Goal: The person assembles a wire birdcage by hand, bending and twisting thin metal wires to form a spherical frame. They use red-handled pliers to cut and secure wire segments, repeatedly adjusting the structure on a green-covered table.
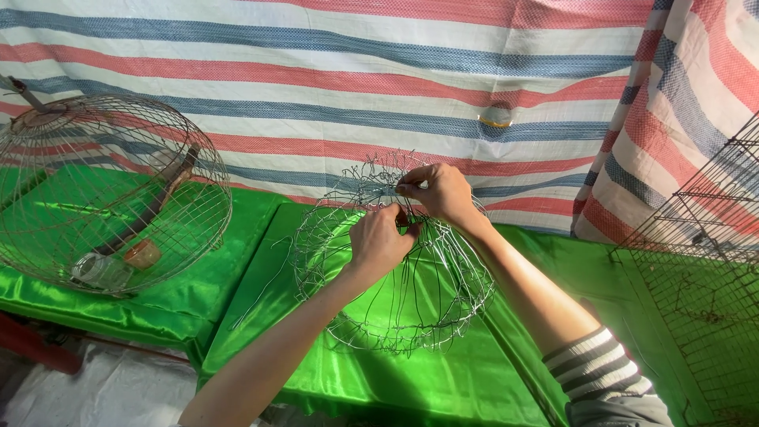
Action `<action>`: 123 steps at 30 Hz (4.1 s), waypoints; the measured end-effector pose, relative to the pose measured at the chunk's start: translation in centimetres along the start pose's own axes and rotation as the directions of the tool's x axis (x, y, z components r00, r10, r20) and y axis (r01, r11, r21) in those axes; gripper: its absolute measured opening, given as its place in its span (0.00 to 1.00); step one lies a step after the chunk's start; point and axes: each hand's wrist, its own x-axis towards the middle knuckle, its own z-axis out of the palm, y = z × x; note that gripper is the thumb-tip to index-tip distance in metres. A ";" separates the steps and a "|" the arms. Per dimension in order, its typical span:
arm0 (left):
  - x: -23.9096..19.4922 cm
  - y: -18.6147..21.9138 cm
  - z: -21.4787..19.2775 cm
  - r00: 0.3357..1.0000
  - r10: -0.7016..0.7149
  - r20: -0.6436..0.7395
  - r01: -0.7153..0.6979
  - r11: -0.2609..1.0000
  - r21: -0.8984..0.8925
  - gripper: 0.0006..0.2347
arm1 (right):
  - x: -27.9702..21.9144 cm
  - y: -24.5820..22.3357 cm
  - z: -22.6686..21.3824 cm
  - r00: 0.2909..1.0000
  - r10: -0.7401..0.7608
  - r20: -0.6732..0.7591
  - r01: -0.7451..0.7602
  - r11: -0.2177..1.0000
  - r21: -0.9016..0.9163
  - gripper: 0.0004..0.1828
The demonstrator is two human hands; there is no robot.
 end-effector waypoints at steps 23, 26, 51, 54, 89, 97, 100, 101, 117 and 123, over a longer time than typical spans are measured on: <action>1.9 -1.7 0.3 0.990 0.105 -0.090 -0.127 0.946 -0.298 0.15 | -0.1 1.2 -2.7 0.931 -0.349 0.107 0.249 0.822 0.511 0.09; 2.6 -2.5 1.6 0.999 0.038 -0.021 -0.043 0.834 -0.550 0.10 | -0.7 0.8 -3.2 0.923 -0.366 0.122 0.249 0.807 0.536 0.13; 1.9 -1.5 0.2 0.961 0.151 0.233 0.098 0.601 -0.793 0.09 | -0.9 1.6 -3.1 0.973 -0.115 0.201 -0.053 0.733 0.678 0.30; 1.8 -1.7 0.4 0.962 0.116 0.246 0.121 0.629 -0.768 0.07 | -2.0 0.6 -4.5 0.993 -0.116 0.038 0.071 0.805 0.589 0.22; 1.2 3.3 -3.8 0.928 -0.248 0.278 0.329 0.898 -0.293 0.04 | -33.9 28.0 -10.9 0.318 0.912 0.260 -0.463 0.389 -0.797 0.36; 1.5 3.8 -3.9 0.924 -0.271 0.269 0.351 0.880 -0.320 0.03 | -32.8 29.3 -9.7 0.330 0.905 0.269 -0.451 0.402 -0.797 0.36; 1.9 4.1 -3.7 0.937 -0.245 0.247 0.324 0.875 -0.360 0.03 | -32.1 29.3 -9.0 0.266 0.925 0.273 -0.419 0.366 -0.831 0.43; 2.1 4.0 -3.5 0.934 -0.233 0.273 0.328 0.862 -0.386 0.00 | -32.0 29.2 -8.7 0.295 0.921 0.256 -0.392 0.361 -0.846 0.41; 5.3 -0.8 0.4 0.993 0.122 -0.009 -0.119 0.982 0.148 0.08 | -29.5 28.4 -9.6 0.303 0.936 0.178 -0.227 0.253 -0.940 0.58; 2.9 1.1 -2.1 0.992 0.125 0.031 -0.129 0.957 0.259 0.14 | -22.0 12.4 -8.6 0.970 0.224 0.093 -0.127 0.795 -0.593 0.24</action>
